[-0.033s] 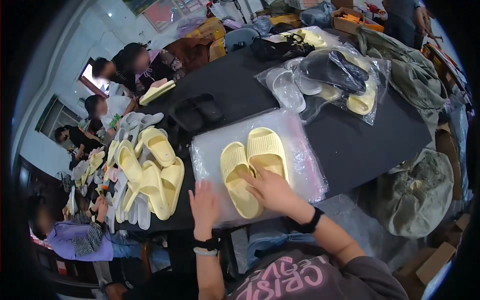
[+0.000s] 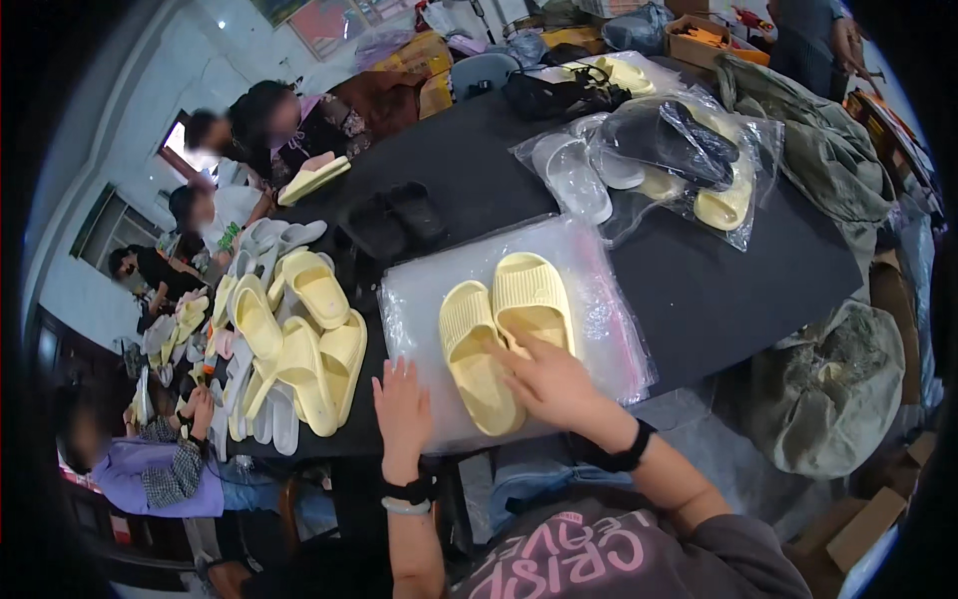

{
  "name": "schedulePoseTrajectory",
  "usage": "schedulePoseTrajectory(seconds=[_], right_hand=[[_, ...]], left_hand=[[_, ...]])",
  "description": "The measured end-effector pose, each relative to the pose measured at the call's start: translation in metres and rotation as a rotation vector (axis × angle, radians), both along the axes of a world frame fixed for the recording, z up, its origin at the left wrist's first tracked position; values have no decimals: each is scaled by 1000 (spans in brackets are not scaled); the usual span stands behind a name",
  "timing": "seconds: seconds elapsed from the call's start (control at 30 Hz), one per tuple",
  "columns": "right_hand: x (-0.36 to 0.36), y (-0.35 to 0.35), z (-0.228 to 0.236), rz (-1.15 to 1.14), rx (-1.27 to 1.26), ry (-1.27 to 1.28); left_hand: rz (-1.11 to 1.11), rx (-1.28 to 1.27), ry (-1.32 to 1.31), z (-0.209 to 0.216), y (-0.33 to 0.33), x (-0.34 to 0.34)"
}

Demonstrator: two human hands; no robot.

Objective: The person places pairs of slippers into clear plastic bags on a table, then sets the sealed bags aside. They handle yellow, black, gray, and pink slippers, retrieving them from a large sack and arranging them on the table. Other workers are visible in the background performing similar tasks.

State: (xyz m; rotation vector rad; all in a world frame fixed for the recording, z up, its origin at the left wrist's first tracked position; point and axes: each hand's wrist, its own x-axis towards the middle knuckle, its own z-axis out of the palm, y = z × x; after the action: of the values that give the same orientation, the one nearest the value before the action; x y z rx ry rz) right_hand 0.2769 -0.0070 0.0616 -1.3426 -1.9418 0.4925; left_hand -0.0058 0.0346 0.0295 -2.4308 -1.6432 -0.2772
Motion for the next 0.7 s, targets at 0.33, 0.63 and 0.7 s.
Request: schedulePoseTrajectory(seconds=[0.33, 0.63, 0.7], right_hand=[[52, -13, -68, -231, -1, 167], [52, -11, -66, -235, -22, 164], [51, -10, -67, -262, -31, 100]], left_hand=[[-420, -145, -216, 45, 6, 144], [-167, -212, -12, 15, 51, 168], [-144, -213, -59, 8, 57, 163]])
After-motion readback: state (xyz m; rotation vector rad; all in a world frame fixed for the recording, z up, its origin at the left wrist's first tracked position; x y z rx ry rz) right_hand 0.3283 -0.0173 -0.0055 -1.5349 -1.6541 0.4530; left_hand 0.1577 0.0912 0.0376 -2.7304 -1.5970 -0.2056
